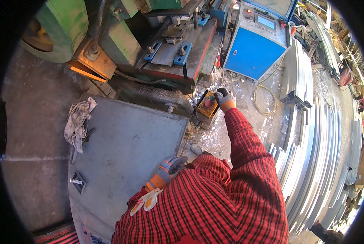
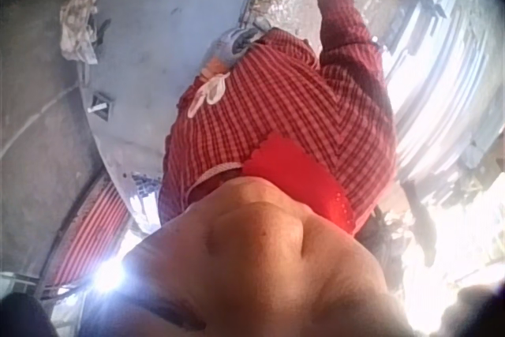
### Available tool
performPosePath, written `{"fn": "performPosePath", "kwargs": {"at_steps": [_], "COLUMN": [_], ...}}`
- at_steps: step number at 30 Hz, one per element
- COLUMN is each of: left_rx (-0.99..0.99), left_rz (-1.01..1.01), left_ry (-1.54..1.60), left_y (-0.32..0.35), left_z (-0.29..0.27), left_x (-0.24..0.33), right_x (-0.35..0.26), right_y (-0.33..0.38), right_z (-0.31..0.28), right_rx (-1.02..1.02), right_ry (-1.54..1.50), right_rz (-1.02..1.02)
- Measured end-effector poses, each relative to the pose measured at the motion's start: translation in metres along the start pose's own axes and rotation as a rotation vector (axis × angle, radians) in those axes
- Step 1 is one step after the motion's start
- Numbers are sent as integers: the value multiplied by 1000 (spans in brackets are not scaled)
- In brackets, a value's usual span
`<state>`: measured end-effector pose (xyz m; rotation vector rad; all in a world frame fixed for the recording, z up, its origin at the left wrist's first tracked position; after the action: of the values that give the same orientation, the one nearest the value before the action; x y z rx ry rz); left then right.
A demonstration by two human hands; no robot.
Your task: The person repeatedly picks up long metal bars, places them into a cutting machine, operates the machine to cut the bars, and then removes the cut pieces. The person stacks the cut metal pieces on a nearby table.
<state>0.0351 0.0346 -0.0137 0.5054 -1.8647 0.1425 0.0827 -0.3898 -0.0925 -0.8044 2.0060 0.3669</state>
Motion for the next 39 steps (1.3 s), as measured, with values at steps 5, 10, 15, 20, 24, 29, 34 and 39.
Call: {"fn": "performPosePath", "kwargs": {"at_steps": [5,10,15,20,24,29,34,39], "left_rx": [31,21,41,49,79,15,59,76], "left_rz": [-22,-137,-22,11,124,-12,97,78], "left_ry": [34,158,47,4,-38,-34,-82,-9], "left_y": [3,4,0,-5,-7,-4,-5,-4], "left_z": [-3,2,-3,6,-1,5,-5,-9], "left_x": [-5,-2,-8,-28,-1,-14,6,18], "right_x": [21,22,20,-71,-118,-160,-152,-163], "right_y": [-5,-11,-31,-1,44,110,115,117], "right_z": [42,36,40,8,36,102,114,109], "right_rx": [-350,-385,-460,35,5,-180,-298,-305], "right_ry": [-233,-119,130,314,-211,-264,-330,-283], "right_rz": [160,216,101,-155,-158,-265,-168,-205]}}
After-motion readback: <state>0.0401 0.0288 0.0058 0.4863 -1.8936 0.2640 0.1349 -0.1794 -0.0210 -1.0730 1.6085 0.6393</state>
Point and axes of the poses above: each hand's wrist, its own y-axis away from the middle knuckle, its own z-axis out of the palm, x = y × z, the point moved 7 cm from there along -y, towards the middle knuckle, and after that the axes turned 3 degrees about -y, right-handed, at the moved point
